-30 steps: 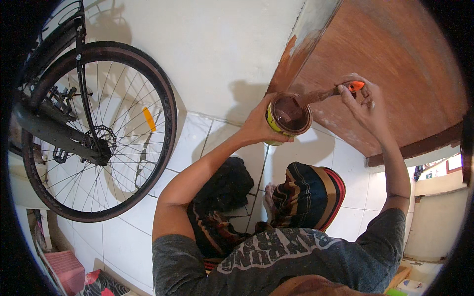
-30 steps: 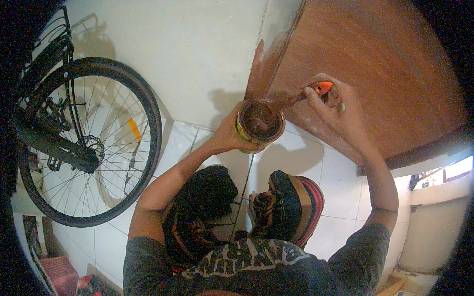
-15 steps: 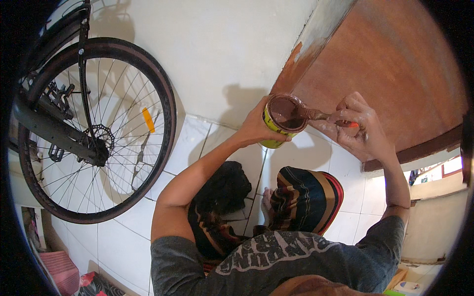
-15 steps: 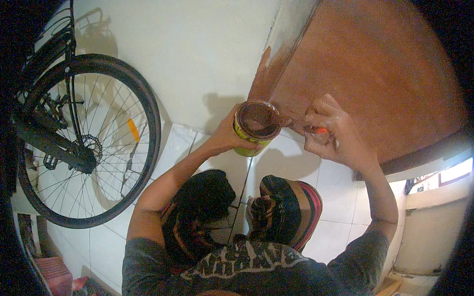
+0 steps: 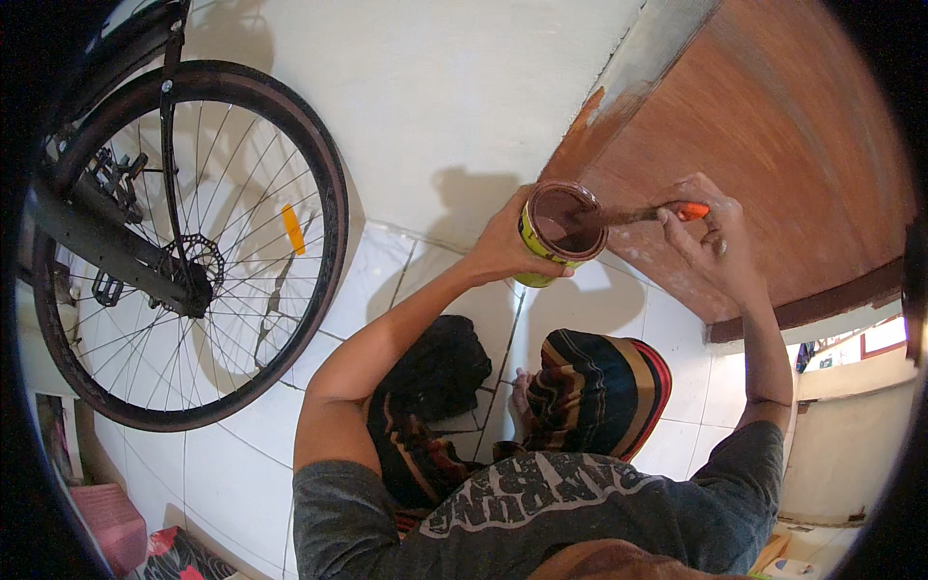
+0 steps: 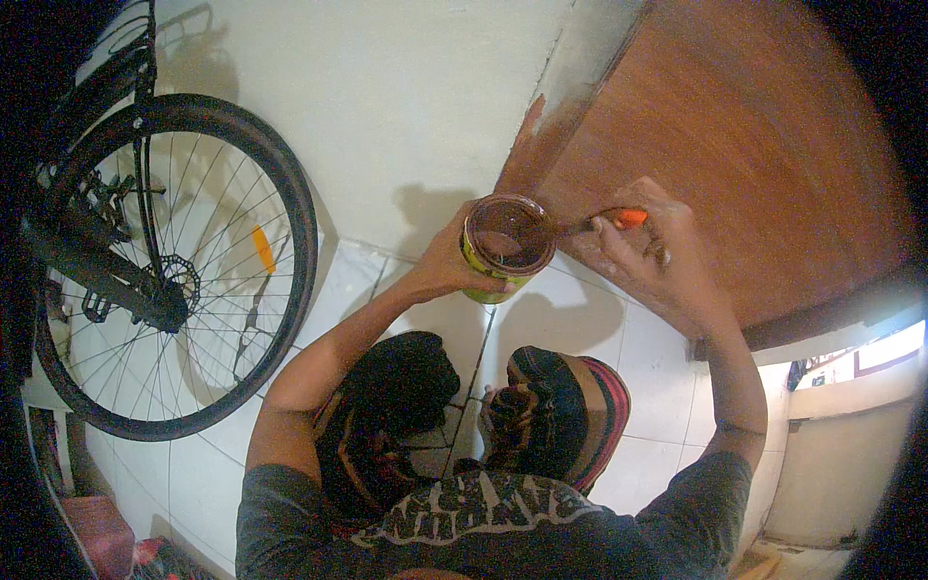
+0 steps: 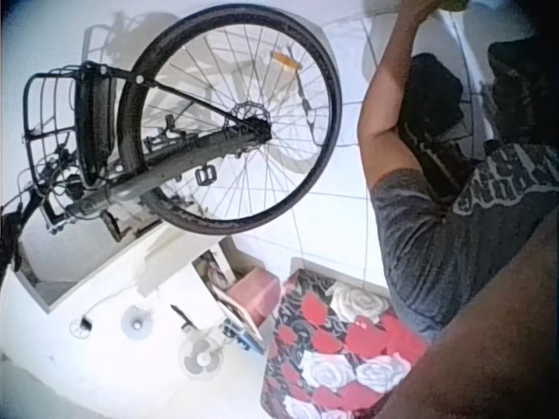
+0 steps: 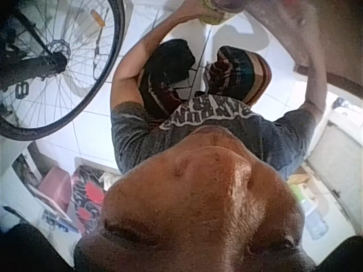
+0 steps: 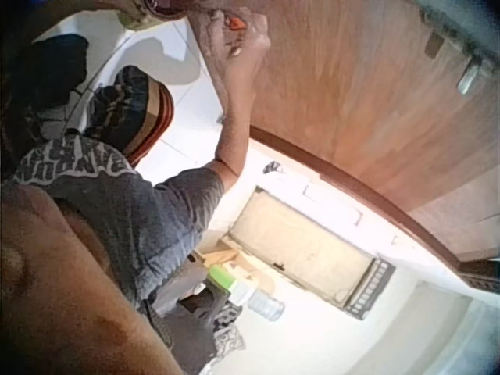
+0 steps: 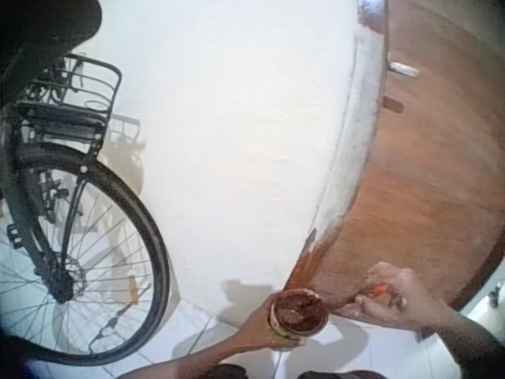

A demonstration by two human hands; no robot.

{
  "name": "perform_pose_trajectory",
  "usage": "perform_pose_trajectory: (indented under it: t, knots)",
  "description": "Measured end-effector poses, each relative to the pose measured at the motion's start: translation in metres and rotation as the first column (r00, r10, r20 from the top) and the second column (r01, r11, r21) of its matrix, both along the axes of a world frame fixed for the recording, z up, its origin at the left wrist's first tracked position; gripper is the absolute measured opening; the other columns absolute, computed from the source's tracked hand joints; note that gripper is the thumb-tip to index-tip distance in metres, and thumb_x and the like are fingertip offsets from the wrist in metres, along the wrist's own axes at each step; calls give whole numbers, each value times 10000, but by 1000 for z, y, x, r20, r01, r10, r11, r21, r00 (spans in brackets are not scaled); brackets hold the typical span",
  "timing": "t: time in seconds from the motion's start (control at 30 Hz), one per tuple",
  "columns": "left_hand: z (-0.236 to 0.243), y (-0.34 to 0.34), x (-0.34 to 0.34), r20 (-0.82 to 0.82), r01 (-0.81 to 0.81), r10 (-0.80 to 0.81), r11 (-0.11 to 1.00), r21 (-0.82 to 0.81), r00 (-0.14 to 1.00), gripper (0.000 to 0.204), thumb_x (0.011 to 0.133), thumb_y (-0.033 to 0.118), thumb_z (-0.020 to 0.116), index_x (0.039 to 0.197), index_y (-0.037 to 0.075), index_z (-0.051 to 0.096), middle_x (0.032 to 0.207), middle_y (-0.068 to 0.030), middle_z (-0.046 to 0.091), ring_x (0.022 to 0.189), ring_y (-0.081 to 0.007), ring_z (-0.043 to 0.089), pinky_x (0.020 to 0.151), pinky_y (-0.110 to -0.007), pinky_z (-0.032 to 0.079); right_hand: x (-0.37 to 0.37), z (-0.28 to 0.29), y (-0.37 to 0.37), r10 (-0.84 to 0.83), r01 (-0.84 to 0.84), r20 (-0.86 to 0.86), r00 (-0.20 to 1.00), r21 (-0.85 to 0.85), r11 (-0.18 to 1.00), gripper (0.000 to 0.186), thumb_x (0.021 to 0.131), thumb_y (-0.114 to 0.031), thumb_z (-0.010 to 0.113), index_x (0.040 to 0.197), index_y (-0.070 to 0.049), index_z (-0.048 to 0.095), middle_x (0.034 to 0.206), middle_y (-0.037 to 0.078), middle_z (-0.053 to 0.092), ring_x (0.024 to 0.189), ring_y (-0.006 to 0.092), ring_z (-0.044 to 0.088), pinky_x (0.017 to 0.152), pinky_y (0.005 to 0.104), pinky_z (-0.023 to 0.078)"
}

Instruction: The person paints the edge of a wooden door frame using a small brush dipped into a can of brown paint.

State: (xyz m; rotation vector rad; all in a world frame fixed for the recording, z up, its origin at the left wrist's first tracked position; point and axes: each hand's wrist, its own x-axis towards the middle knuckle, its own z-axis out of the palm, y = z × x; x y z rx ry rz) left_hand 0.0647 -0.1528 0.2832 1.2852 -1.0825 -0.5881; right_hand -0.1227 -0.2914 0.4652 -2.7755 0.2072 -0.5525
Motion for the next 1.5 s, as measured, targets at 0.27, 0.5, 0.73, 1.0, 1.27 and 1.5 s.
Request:
perform_pose_trajectory:
  t: [0.27, 0.5, 0.73, 1.0, 1.27, 1.5]
  knots:
    - [-12, 5, 7, -8, -39, 39, 999, 17, 999, 1045, 520, 300, 931, 1380, 93, 374, 1298, -114, 550, 1212, -243, 528, 1060, -396, 405, 27, 2, 0, 128, -50, 248, 960, -296, 954, 154, 799, -51, 711, 928, 11, 654, 852, 164, 628, 823, 319, 608, 747, 389, 492]
    - [-15, 9, 12, -26, -72, 72, 997, 22, 997, 1049, 510, 309, 934, 1371, 68, 385, 1296, -124, 545, 1207, -248, 532, 1047, -392, 414, 50, 1, -12, 232, -105, 225, 946, -466, 879, 200, 782, -45, 731, 973, -31, 673, 904, 144, 653, 865, 326, 604, 775, 411, 508]
    - [-27, 12, 16, -40, -75, 75, 997, 10, 996, 1064, 498, 354, 934, 1363, 42, 397, 1294, -140, 537, 1204, -258, 538, 1033, -387, 426, 33, 25, -6, 188, 100, 366, 911, -641, 761, 200, 793, 22, 709, 989, -10, 680, 842, 117, 663, 962, 305, 615, 900, 410, 474]
    - [-29, 22, 14, -42, -79, 82, 994, 69, 996, 1073, 493, 372, 933, 1366, 55, 394, 1299, -143, 537, 1202, -268, 540, 1031, -389, 426, 52, -48, -1, 220, -167, 86, 972, -410, 897, 209, 768, 1, 726, 967, -20, 665, 887, 163, 624, 965, 372, 570, 852, 438, 467]
    - [-35, 26, 17, -12, -90, 91, 993, 78, 996, 1076, 491, 402, 930, 1359, 54, 397, 1291, -152, 541, 1195, -277, 547, 1024, -397, 432, 47, -16, -6, 185, 17, 279, 942, -591, 807, 207, 769, 19, 730, 961, -17, 662, 886, 151, 619, 921, 339, 585, 870, 417, 469]
    - [-36, 28, 17, -22, -67, 67, 997, 29, 997, 1050, 499, 380, 933, 1348, 63, 404, 1274, -144, 553, 1186, -270, 551, 1016, -397, 436, 47, -43, 9, 228, -134, 148, 962, -470, 872, 200, 761, 28, 722, 946, -10, 655, 848, 140, 598, 884, 323, 556, 818, 427, 463]
